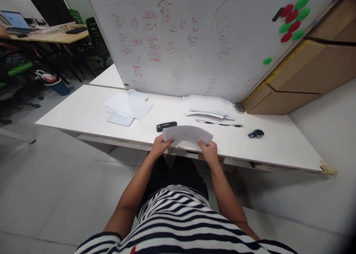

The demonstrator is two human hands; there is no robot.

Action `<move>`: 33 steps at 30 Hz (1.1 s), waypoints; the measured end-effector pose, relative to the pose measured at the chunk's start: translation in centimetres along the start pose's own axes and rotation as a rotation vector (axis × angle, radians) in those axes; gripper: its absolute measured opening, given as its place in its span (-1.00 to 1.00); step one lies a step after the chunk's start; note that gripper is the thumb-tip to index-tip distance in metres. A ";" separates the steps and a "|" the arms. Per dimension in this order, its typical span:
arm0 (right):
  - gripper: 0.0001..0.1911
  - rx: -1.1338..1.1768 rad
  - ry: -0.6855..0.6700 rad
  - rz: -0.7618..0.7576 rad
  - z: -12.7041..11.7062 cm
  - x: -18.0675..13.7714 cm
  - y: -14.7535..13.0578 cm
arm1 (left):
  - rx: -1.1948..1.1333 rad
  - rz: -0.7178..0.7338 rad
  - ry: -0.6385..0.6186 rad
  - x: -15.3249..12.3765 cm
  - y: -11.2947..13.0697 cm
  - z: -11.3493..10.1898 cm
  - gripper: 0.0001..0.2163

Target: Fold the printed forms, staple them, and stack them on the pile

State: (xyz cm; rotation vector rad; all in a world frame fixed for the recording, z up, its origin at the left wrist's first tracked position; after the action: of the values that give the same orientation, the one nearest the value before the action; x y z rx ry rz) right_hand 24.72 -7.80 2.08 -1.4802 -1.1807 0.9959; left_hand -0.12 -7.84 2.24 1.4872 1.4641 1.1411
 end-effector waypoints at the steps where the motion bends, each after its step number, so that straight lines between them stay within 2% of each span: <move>1: -0.47 -0.009 0.014 0.019 0.3 -0.2 0.6 | 0.037 0.004 -0.002 -0.1 -0.3 0.3 -0.66; 5: -0.46 -0.032 0.035 0.011 1.1 -0.9 1.6 | 0.195 0.075 -0.039 -0.5 -0.2 0.9 -0.69; 11: -0.44 -0.046 -0.025 -0.021 1.1 -1.6 2.1 | 0.264 0.010 -0.021 -0.9 -0.3 1.2 -0.68; 16: -0.49 -0.092 0.109 -0.093 -0.9 -2.7 2.2 | 0.353 0.131 -0.094 -0.8 1.2 0.5 -0.64; 18: -0.48 -0.091 0.142 -0.088 -2.0 -3.0 2.3 | 0.360 0.196 -0.041 0.1 2.1 -0.3 -0.61; 20: -0.45 -0.037 0.142 -0.014 -3.0 -2.9 2.9 | 0.428 0.251 0.049 1.6 2.4 -0.9 -0.63; 22: -0.41 0.054 0.116 0.095 -3.6 -2.9 3.9 | 0.572 0.255 0.109 3.3 2.0 -1.0 -0.58; 25: -0.38 0.154 0.089 0.203 -4.0 -2.9 5.0 | 0.756 0.170 0.098 5.6 0.1 -0.5 -0.46; 28: -0.39 0.205 0.096 0.234 -4.1 -3.1 5.2 | 0.817 0.139 0.066 6.7 -1.6 -0.1 -0.58; 33: -0.44 0.269 0.043 0.248 -3.8 -3.1 4.5 | 0.784 0.254 -0.012 6.6 -2.1 -0.6 -0.64</move>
State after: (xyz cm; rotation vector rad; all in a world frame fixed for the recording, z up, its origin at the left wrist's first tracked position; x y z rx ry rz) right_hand 28.64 -11.85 -1.47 -1.4443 -0.8088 1.2318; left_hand -1.70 -1.14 1.01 2.2486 1.8659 0.7014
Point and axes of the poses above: each hand's wrist, its own x-axis towards the middle knuckle, its own z-axis out of the palm, y = z × x, the point moved 3 cm from there along x, towards the middle knuckle, and after that the axes turned 1 degree about x, right-handed, at the moved point
